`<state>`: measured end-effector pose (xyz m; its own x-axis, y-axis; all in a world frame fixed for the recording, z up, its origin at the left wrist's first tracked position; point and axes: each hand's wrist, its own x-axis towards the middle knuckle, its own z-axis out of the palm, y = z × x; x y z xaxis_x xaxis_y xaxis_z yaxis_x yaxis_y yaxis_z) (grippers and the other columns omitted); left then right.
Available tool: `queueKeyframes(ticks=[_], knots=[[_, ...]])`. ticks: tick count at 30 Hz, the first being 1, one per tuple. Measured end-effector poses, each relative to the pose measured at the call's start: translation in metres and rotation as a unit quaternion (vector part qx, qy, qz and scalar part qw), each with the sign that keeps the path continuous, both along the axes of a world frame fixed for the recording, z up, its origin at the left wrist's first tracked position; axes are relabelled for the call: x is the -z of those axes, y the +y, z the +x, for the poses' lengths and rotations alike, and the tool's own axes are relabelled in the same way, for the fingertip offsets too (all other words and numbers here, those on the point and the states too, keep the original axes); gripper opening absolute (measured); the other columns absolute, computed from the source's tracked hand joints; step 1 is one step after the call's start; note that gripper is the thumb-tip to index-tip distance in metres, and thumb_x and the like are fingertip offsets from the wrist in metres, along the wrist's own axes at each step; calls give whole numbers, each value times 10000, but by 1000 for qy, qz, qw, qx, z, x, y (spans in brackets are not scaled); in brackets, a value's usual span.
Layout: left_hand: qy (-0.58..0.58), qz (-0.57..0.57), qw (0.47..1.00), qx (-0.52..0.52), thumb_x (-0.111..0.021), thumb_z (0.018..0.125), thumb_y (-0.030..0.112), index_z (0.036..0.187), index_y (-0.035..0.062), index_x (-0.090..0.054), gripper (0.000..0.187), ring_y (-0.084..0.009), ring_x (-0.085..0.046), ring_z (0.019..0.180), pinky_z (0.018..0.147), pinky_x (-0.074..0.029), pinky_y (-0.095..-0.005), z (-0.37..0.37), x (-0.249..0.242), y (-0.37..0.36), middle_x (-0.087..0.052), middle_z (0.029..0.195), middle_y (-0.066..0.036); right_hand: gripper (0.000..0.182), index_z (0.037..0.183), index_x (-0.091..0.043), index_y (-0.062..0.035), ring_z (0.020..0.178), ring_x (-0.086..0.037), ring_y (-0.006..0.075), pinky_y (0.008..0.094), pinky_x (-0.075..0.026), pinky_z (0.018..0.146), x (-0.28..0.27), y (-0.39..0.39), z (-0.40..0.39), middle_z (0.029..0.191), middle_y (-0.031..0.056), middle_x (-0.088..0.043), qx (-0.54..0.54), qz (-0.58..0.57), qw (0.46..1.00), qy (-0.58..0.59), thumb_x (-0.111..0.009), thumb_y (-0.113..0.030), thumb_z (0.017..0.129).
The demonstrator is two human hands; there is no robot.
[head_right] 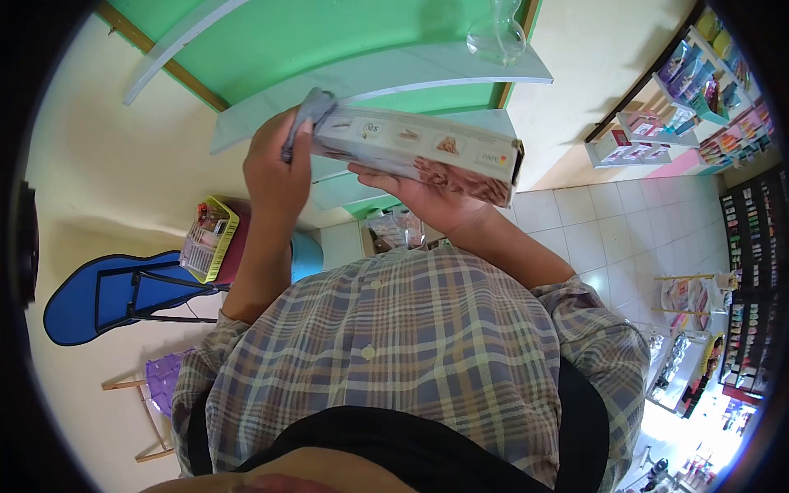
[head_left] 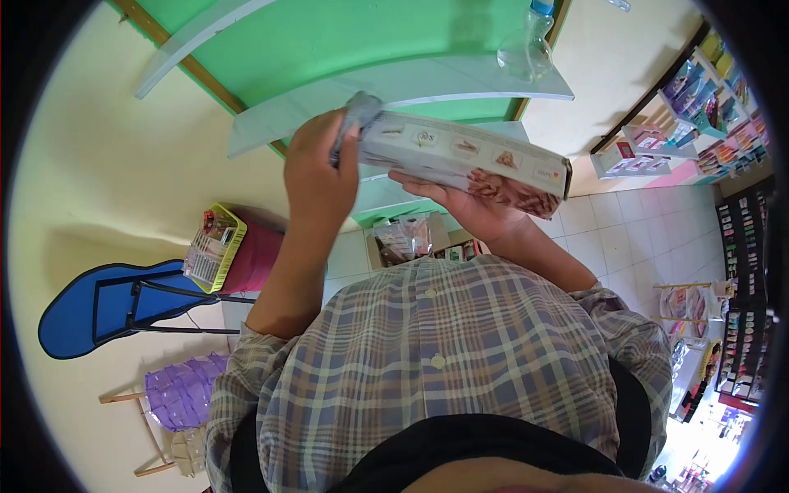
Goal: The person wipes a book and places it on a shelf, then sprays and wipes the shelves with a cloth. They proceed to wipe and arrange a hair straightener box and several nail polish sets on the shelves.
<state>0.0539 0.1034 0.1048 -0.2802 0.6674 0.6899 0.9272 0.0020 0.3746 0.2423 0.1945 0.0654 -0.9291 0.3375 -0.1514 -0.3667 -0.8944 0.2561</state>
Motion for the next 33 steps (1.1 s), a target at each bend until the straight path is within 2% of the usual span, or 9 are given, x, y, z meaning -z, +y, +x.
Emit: queueKeyframes(ticks=[3, 5, 8, 12, 16, 24, 29, 31, 33], knots=[[30, 14, 995, 90, -594, 895, 146, 1178, 20, -615, 311, -345, -595, 1081, 921, -452, -396, 44, -1, 9, -627, 1153, -178, 638, 1453, -213, 21, 1397, -190, 432, 558, -176, 1167, 9, -2, -6, 1507, 242, -220, -6, -23, 998, 66, -292, -435, 1013], [102, -35, 982, 156, -637, 782, 98, 1191, 77, -640, 409, -303, -501, 1247, 966, -413, -422, 74, -2, 4, -608, 1243, -92, 585, 1427, -301, -10, 1377, -281, 360, 509, -247, 1152, 43, -16, -7, 1481, 199, -311, 103, 515, 835, -165, -348, -409, 1002], [142, 26, 940, 309, -634, 729, 46, 1133, 128, -688, 415, -281, -490, 1260, 944, -425, -412, 74, 11, 7, -619, 1237, -14, 559, 1414, -327, -21, 1368, -303, 340, 495, -274, 1139, 47, -4, -8, 1471, 191, -331, 41, 358, 933, -10, -367, -390, 996], [160, 43, 961, 222, -624, 699, -43, 1101, 132, -704, 445, -306, -509, 1234, 960, -423, -410, 50, 17, -11, -625, 1235, -5, 509, 1387, -378, -41, 1348, -348, 300, 466, -329, 1114, 46, 12, -4, 1450, 176, -370, -80, -9, 952, 295, -405, -352, 985], [126, 110, 984, 63, -606, 737, -62, 1125, 70, -679, 416, -362, -530, 1197, 1004, -407, -448, 5, 22, -12, -628, 1231, -96, 619, 1446, -243, 3, 1407, -186, 427, 604, -140, 1161, -26, 3, -8, 1518, 242, -203, -22, -1, 999, 48, -299, -425, 1003], [99, 109, 972, 183, -604, 738, -72, 1165, 52, -647, 446, -392, -546, 1150, 1005, -412, -442, 36, 26, -9, -640, 1196, -122, 512, 1400, -352, -8, 1363, -296, 430, 597, -215, 1146, -3, 5, -14, 1477, 215, -324, 39, 33, 987, 153, -309, -332, 1006], [95, 106, 990, 9, -621, 796, -21, 1183, 34, -633, 391, -303, -601, 1039, 911, -468, -353, -9, 18, -15, -662, 1130, -113, 595, 1432, -333, -40, 1357, -347, 367, 509, -246, 1165, 9, 16, -6, 1450, 211, -356, -62, 104, 988, 98, -435, -254, 886], [-215, 97, 971, -33, -621, 807, 26, 1154, 35, -638, 347, -272, -605, 1004, 890, -465, -344, -23, 20, -14, -660, 1093, -122, 860, 1465, -208, 37, 1323, -384, 368, 444, -423, 1048, 15, 14, 1, 1440, 251, -344, -62, 270, 961, 24, -528, -246, 719], [-267, 40, 963, -6, -623, 811, 39, 1146, 32, -636, 335, -273, -608, 980, 872, -470, -340, -24, 13, -18, -659, 1072, -122, 863, 1454, -230, 52, 1227, -477, 342, 419, -470, 970, 20, 13, 6, 1376, 247, -419, -92, 299, 950, -6, -525, -234, 694]])
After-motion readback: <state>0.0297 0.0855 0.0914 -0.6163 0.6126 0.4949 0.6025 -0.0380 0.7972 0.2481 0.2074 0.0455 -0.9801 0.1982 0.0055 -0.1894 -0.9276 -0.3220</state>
